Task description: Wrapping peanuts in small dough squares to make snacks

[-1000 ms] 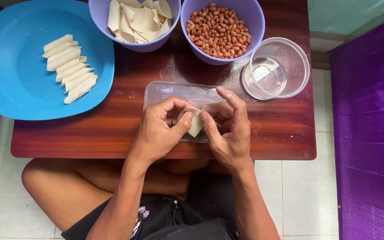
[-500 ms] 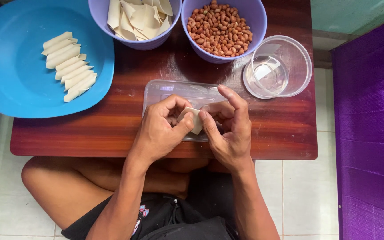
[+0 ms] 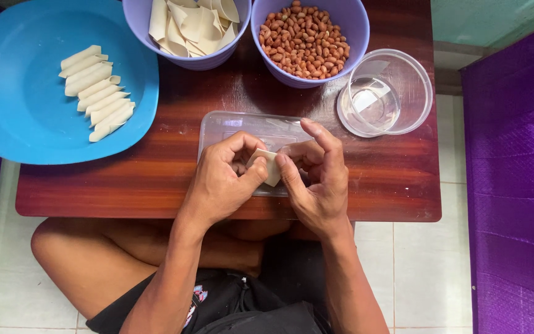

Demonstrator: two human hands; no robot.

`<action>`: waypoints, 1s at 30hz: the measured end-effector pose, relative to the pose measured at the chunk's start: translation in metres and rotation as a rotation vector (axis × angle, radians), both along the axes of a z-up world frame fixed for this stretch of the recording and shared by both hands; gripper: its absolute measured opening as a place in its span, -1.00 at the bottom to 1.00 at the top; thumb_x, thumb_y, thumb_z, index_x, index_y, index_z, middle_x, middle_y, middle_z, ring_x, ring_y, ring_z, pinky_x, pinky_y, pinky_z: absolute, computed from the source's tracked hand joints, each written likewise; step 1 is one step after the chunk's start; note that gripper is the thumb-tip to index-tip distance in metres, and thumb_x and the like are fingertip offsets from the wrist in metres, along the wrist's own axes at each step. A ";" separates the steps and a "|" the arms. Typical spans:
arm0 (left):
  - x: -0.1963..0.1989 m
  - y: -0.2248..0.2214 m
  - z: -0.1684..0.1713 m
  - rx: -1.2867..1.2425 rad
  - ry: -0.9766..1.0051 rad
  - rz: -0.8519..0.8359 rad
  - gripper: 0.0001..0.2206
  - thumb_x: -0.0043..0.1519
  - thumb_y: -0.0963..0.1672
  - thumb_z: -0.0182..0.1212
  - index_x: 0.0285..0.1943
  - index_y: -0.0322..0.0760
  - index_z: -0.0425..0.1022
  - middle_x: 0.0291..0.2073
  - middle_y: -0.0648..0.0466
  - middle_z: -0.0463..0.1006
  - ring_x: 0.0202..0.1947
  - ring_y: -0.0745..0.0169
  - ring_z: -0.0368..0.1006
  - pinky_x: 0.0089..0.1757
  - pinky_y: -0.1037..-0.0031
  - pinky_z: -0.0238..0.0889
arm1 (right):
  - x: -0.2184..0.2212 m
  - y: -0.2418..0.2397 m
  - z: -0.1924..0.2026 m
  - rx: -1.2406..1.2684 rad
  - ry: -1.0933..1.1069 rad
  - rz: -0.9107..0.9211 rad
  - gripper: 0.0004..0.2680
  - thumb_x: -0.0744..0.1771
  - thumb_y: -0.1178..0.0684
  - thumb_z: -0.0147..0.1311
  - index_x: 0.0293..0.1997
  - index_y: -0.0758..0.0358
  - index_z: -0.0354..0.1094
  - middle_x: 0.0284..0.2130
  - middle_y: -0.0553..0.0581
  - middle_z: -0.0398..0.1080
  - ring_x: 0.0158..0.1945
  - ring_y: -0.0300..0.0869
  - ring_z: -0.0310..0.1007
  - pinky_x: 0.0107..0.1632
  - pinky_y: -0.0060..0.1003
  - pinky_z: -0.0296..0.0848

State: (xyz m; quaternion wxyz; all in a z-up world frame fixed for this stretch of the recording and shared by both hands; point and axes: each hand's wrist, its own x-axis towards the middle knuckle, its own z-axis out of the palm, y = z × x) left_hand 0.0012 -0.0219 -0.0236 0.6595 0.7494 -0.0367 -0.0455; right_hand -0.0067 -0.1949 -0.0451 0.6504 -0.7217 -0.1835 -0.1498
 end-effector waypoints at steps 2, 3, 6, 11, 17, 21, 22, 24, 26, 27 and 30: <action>0.000 0.000 -0.001 -0.007 -0.003 -0.003 -0.94 0.14 -0.18 0.27 -0.28 -0.29 0.58 -0.62 0.02 0.47 -0.48 0.37 0.38 -0.46 0.54 0.41 | 0.000 0.000 0.000 0.003 0.001 0.001 -0.58 0.38 0.30 0.10 0.40 0.39 0.02 -0.32 0.28 0.48 -0.44 -0.16 0.44 -0.40 -0.30 0.49; 0.000 0.001 -0.002 -0.015 -0.005 -0.006 -0.93 0.14 -0.17 0.28 -0.27 -0.29 0.58 -0.62 0.02 0.46 -0.48 0.36 0.38 -0.46 0.54 0.41 | 0.000 0.000 -0.001 0.007 0.002 0.001 -0.59 0.38 0.30 0.09 0.40 0.39 0.02 -0.32 0.28 0.48 -0.44 -0.16 0.44 -0.40 -0.30 0.49; 0.001 0.001 -0.001 -0.026 -0.012 -0.008 -0.92 0.14 -0.16 0.30 -0.28 -0.29 0.58 -0.62 0.02 0.46 -0.48 0.37 0.37 -0.46 0.54 0.41 | 0.000 0.000 -0.001 0.007 0.000 -0.001 -0.58 0.38 0.30 0.10 0.40 0.38 0.03 -0.32 0.28 0.48 -0.43 -0.16 0.45 -0.39 -0.29 0.49; -0.001 0.001 -0.002 -0.018 -0.005 -0.004 -0.94 0.15 -0.17 0.26 -0.28 -0.29 0.57 -0.62 0.04 0.45 -0.48 0.37 0.36 -0.47 0.54 0.40 | 0.000 0.001 -0.001 0.017 0.006 0.003 -0.58 0.38 0.30 0.11 0.40 0.38 0.02 -0.32 0.28 0.48 -0.43 -0.16 0.45 -0.39 -0.30 0.50; 0.002 -0.003 -0.005 -0.063 -0.065 0.045 -0.89 0.27 -0.13 0.26 -0.23 -0.26 0.63 -0.65 0.08 0.45 -0.51 0.47 0.34 -0.46 0.60 0.37 | -0.001 0.001 0.000 0.012 0.012 -0.001 -0.58 0.38 0.30 0.10 0.40 0.38 0.03 -0.32 0.28 0.47 -0.43 -0.16 0.44 -0.38 -0.29 0.51; 0.000 -0.005 0.003 -0.051 -0.136 0.110 -0.83 0.38 -0.12 0.14 -0.11 -0.24 0.65 -0.67 0.09 0.45 -0.51 0.47 0.28 -0.46 0.57 0.33 | -0.001 0.002 0.000 0.010 0.015 -0.002 -0.58 0.37 0.30 0.12 0.39 0.39 0.05 -0.31 0.29 0.47 -0.42 -0.17 0.44 -0.37 -0.30 0.52; 0.000 -0.005 0.002 -0.052 -0.136 0.110 -0.83 0.38 -0.12 0.14 -0.11 -0.24 0.65 -0.67 0.09 0.45 -0.51 0.47 0.28 -0.46 0.57 0.33 | -0.001 0.002 -0.001 0.009 0.016 -0.002 -0.58 0.37 0.30 0.12 0.39 0.39 0.05 -0.31 0.29 0.47 -0.42 -0.17 0.44 -0.37 -0.30 0.52; 0.000 -0.005 0.002 -0.020 -0.148 0.101 -0.81 0.39 -0.10 0.12 -0.08 -0.20 0.66 -0.68 0.08 0.46 -0.51 0.47 0.28 -0.45 0.54 0.33 | 0.000 0.002 -0.002 0.029 0.034 0.013 -0.57 0.37 0.29 0.11 0.40 0.37 0.03 -0.29 0.29 0.47 -0.41 -0.18 0.46 -0.38 -0.30 0.52; 0.000 -0.005 0.005 0.019 -0.200 0.073 -0.82 0.39 -0.10 0.12 -0.05 -0.19 0.66 -0.68 0.01 0.48 -0.54 0.45 0.30 -0.46 0.50 0.33 | 0.001 0.005 0.001 0.006 0.030 0.023 -0.55 0.36 0.30 0.15 0.40 0.37 0.02 -0.31 0.29 0.47 -0.44 -0.16 0.46 -0.40 -0.29 0.51; 0.000 -0.004 0.007 0.058 -0.252 0.045 -0.81 0.39 -0.10 0.12 -0.03 -0.18 0.66 -0.67 -0.06 0.50 -0.57 0.42 0.33 -0.46 0.45 0.34 | 0.001 0.006 0.002 -0.016 0.025 0.032 -0.52 0.35 0.31 0.19 0.41 0.38 0.01 -0.32 0.30 0.47 -0.46 -0.15 0.46 -0.42 -0.28 0.50; 0.000 -0.004 0.006 0.071 -0.259 0.027 -0.80 0.40 -0.10 0.09 0.00 -0.16 0.66 -0.68 -0.02 0.49 -0.56 0.42 0.35 -0.46 0.49 0.34 | 0.002 0.005 -0.003 -0.002 0.026 0.022 -0.57 0.37 0.31 0.12 0.40 0.38 0.03 -0.34 0.27 0.48 -0.47 -0.18 0.45 -0.44 -0.31 0.50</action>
